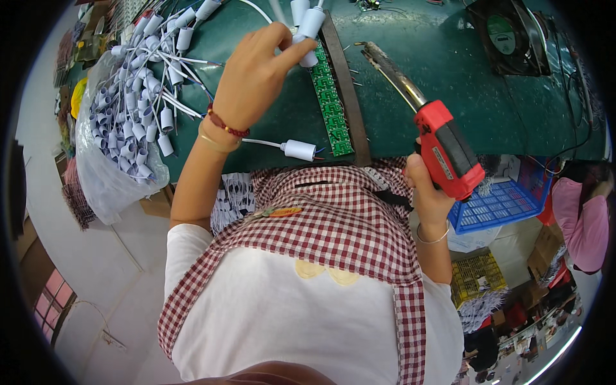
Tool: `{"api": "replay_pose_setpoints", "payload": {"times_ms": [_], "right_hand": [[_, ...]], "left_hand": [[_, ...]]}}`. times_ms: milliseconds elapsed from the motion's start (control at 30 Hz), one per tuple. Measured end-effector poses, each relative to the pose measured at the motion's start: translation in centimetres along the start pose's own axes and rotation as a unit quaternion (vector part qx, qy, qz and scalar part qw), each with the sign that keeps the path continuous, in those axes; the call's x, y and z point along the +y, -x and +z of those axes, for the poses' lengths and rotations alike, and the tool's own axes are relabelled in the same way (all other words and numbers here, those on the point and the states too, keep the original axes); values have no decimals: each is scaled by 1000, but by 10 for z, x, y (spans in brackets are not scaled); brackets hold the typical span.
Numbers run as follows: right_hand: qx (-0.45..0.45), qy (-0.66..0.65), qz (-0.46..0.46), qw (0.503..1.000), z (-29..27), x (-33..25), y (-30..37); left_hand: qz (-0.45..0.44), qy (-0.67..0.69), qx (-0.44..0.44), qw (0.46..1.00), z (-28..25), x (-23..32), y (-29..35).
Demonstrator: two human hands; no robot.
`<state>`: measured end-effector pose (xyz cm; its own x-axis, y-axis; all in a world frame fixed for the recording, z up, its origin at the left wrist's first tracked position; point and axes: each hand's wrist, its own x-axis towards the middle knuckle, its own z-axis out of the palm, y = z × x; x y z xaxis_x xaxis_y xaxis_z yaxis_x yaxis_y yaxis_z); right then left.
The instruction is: The person positions wires from socket components onto circuit boards and solders them using a soldering iron.
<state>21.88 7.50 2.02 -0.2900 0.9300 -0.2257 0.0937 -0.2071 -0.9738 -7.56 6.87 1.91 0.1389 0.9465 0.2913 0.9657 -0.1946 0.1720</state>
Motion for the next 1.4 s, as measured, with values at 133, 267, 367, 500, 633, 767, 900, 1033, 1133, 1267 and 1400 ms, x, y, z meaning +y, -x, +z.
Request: {"api": "replay_pose_setpoints", "payload": {"times_ms": [133, 267, 367, 500, 633, 767, 900, 1033, 1133, 1267, 1400], "right_hand": [[23, -10, -5, 1000, -1, -1, 0], [24, -18, -10, 999, -1, -3, -1], [20, 7, -14, 1000, -3, -1, -4], [11, -15, -7, 1000, 4, -5, -9], [-7, -18, -31, 999, 3, -4, -8], [3, 6, -24, 1000, 3, -5, -5], [1, -6, -10, 1000, 3, -1, 0], [-17, 24, -1, 1000, -1, 7, 6], [-26, 41, 7, 999, -2, 11, 7], [-37, 43, 10, 998, 0, 6, 7], [-40, 46, 7, 998, -2, 10, 7]], "left_hand": [[-20, 168, 22, 985, 3, -12, 7], [-62, 189, -8, 980, -11, -4, 37], [-81, 252, -156, 952, -31, 21, 60], [-45, 254, -193, 947, -15, 49, 80], [-151, 286, -139, 936, -11, 44, 74], [-303, 317, -51, 897, 0, 28, 49], [-340, 288, -59, 894, 13, 22, 36], [-338, 277, -22, 899, 18, 25, 37], [-303, 256, 46, 917, 28, 32, 41], [-278, 226, 65, 931, 31, 37, 45], [-342, 381, 78, 855, 28, 37, 40]]}}
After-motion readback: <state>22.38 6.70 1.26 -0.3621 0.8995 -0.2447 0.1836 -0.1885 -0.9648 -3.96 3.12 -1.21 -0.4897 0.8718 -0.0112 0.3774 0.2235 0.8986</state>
